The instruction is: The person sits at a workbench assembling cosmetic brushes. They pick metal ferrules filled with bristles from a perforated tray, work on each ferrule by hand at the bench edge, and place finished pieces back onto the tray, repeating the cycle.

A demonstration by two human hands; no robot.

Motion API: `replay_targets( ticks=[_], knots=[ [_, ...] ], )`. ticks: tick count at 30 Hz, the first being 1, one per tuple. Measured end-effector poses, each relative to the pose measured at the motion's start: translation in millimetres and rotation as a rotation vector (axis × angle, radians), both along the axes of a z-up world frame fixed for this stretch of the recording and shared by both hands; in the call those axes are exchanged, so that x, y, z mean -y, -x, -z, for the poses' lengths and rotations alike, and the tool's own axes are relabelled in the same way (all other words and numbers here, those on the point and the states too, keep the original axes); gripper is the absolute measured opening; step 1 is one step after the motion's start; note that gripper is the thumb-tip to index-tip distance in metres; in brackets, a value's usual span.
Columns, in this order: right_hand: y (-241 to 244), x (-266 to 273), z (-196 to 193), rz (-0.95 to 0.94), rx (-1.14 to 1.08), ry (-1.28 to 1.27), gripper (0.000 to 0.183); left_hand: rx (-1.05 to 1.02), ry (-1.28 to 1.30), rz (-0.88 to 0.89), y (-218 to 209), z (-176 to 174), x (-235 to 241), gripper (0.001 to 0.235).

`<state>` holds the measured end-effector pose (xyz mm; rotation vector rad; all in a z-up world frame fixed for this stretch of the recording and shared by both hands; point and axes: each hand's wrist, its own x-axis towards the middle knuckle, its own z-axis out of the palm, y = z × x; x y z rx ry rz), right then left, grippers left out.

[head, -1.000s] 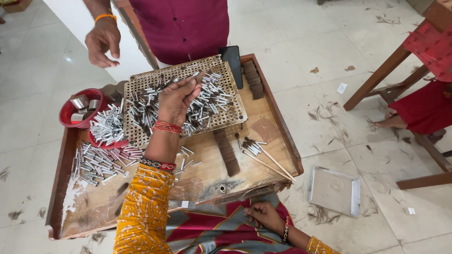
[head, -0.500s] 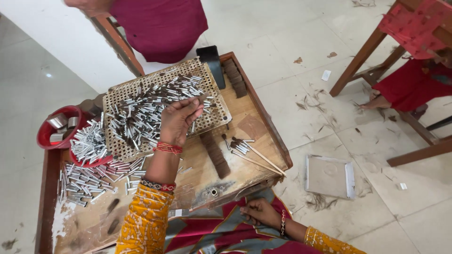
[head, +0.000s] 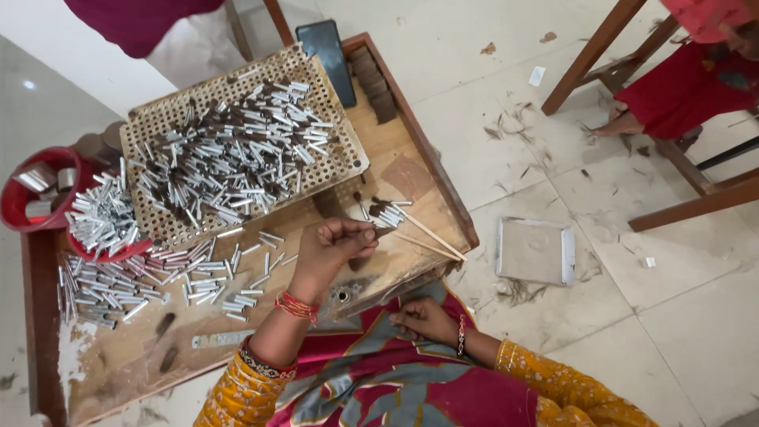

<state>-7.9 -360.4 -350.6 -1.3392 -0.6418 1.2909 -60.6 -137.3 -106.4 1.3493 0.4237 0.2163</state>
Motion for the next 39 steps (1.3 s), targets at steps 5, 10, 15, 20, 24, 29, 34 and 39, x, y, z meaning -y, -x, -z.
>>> replay_targets(
  ticks=[5, 10, 15, 20, 24, 29, 34, 39],
  knots=[
    [5, 1, 0, 0.006, 0.056, 0.043, 0.034, -0.034, -0.1, -0.027, 35, 11, 31, 0.018],
    [6, 2, 0, 0.041, 0.081, 0.054, 0.034, -0.169, -0.891, -0.03, 47, -39, 58, 0.018],
    [6, 5, 1, 0.047, 0.118, 0.04, 0.033, 0.063, -1.21, -0.132, 72, -86, 71, 0.021],
    [6, 4, 7, 0.031, 0.168, 0.039, 0.035, 0.369, -0.733, -0.063, 127, -145, 92, 0.016],
    [7, 4, 2, 0.036, 0.182, 0.054, 0.034, 0.569, -0.535, 0.116, 165, -182, 78, 0.014],
    [7, 6, 2, 0.044, 0.215, 0.081, 0.034, 0.542, -0.59, -0.002, 195, -199, 105, 0.019],
    [10, 5, -1, 0.07, 0.204, 0.044, 0.032, 0.514, -0.658, -0.109, 220, -220, 127, 0.026],
    [9, 3, 1, 0.076, 0.242, 0.053, 0.032, 0.478, -0.728, -0.177, 233, -236, 127, 0.033]
  ],
)
